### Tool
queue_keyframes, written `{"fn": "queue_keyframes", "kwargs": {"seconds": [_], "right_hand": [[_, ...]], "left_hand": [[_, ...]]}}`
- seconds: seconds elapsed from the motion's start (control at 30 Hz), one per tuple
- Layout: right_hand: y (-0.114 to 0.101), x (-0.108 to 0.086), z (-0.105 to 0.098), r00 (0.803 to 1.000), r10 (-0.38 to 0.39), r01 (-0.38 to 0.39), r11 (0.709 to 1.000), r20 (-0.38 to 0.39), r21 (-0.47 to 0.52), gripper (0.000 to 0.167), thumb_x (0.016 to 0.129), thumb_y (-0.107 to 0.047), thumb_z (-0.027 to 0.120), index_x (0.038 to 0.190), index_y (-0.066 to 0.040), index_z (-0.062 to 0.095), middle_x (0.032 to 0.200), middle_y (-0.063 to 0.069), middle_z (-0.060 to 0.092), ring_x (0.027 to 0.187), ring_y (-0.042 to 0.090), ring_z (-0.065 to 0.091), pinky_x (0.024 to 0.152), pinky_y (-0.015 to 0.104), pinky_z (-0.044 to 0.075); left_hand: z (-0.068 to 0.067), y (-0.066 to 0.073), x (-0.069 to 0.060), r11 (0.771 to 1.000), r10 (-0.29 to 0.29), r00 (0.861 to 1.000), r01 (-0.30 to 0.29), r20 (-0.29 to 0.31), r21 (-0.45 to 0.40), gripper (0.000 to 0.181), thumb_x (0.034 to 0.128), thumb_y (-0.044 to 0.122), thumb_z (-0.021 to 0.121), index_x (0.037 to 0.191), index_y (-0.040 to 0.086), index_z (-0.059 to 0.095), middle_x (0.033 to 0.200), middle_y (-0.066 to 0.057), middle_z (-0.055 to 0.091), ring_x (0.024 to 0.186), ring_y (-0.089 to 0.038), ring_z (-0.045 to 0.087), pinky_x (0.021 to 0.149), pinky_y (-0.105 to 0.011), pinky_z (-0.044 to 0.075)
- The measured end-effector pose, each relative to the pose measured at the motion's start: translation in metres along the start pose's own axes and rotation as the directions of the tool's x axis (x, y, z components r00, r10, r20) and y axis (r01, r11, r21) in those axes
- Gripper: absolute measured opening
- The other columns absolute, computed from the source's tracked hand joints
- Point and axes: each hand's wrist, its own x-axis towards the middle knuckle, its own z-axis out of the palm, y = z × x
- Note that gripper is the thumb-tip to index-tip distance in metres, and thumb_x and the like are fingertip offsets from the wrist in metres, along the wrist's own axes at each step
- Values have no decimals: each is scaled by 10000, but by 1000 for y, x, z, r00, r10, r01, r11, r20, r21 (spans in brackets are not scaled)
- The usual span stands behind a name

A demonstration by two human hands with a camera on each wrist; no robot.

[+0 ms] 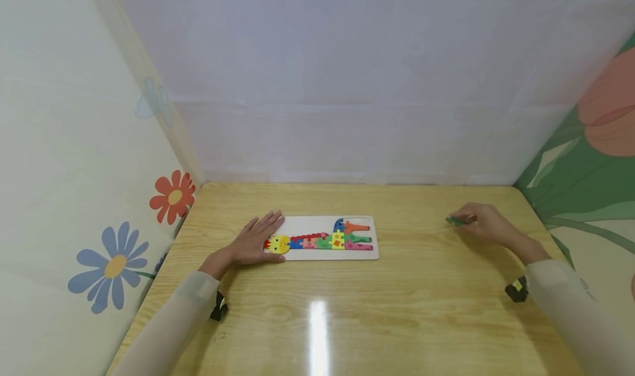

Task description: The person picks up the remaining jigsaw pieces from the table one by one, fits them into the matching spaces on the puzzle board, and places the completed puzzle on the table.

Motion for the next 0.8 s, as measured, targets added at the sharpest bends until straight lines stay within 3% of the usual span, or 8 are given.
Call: {"fn": "queue_keyframes", "kwargs": {"seconds": [0.3,0.8], "right_hand": [[-5,7,-1,999,44,-43,999,28,-10,322,801,167,809,1109,86,761,991,153,754,861,348,741,742,410,644],[-9,18,3,999,13,-12,1000,52,-26,319,819,132,824,1124,66,764,1022,148,749,880,335,740,761,411,644]], "left_hand": [[-1,1,0,1000,-5,1000,5,6,1,1142,883,652,727,1704,84,170,1787,-108,96,1647,-349,47,1285,-626,8],[1,0,1,1000,-11,1000,11,4,4,1145,881,657,723,1705,88,167,1788,-104,91,1649,-343,41,1287,-623,5]]}}
